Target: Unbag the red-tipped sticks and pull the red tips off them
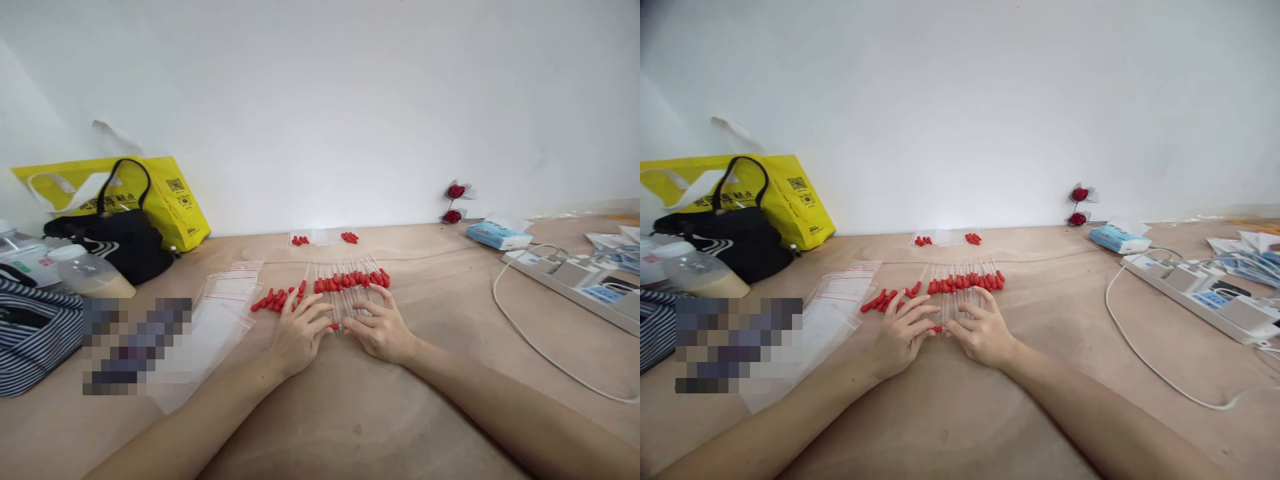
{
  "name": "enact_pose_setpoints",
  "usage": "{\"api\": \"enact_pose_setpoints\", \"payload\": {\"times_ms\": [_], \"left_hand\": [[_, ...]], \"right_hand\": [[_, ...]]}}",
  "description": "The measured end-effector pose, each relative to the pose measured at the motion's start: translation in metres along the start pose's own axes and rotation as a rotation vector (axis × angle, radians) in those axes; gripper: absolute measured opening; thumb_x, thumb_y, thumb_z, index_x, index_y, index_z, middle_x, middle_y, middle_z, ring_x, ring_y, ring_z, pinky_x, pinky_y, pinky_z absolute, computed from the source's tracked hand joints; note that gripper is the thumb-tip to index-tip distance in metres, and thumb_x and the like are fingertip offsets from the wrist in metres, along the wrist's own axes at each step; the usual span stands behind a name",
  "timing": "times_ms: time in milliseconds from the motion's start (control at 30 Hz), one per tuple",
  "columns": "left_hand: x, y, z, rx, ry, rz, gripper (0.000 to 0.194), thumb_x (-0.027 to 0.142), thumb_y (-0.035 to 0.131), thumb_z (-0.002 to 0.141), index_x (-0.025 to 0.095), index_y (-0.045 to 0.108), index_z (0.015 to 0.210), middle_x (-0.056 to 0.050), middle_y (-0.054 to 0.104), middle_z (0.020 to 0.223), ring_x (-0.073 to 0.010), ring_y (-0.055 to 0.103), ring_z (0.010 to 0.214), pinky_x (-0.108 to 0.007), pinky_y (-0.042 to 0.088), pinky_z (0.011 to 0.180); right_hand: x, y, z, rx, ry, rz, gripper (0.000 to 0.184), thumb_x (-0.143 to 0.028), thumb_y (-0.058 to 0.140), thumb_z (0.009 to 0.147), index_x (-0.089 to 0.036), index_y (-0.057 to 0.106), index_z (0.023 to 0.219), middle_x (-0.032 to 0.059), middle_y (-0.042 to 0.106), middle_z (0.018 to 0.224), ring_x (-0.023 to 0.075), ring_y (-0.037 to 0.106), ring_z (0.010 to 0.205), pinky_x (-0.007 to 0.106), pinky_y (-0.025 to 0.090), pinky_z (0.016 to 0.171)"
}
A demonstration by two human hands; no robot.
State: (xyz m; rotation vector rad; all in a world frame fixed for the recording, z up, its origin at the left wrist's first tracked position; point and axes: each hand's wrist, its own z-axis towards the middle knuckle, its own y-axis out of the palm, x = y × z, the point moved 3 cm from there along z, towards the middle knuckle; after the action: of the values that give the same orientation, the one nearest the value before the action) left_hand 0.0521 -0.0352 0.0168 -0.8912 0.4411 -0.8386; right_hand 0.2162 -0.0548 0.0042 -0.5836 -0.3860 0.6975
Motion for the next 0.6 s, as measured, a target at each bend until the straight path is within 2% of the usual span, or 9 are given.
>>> {"api": "enact_pose_setpoints", "payload": {"times_ms": [600], "left_hand": [[0.0049, -0.0004, -0.0001, 0.047, 0.069, 0.032, 0.023, 0.013, 0.041, 0.081, 0.022, 0.061, 0.075, 0.001, 0.063, 0.104, -0.0218, 0.048, 0.11, -0.053, 0.013, 0.103]], "right_hand": [[-0.0003, -0.0032, -0.0006, 0.046, -0.024, -0.026, 0.012, -0.022, 0.049, 0.084, -0.022, 0.061, 0.082, -0.0051, 0.058, 0.052, 0.0118, 0.056, 0.075, 0.044, 0.02, 0.098]]}}
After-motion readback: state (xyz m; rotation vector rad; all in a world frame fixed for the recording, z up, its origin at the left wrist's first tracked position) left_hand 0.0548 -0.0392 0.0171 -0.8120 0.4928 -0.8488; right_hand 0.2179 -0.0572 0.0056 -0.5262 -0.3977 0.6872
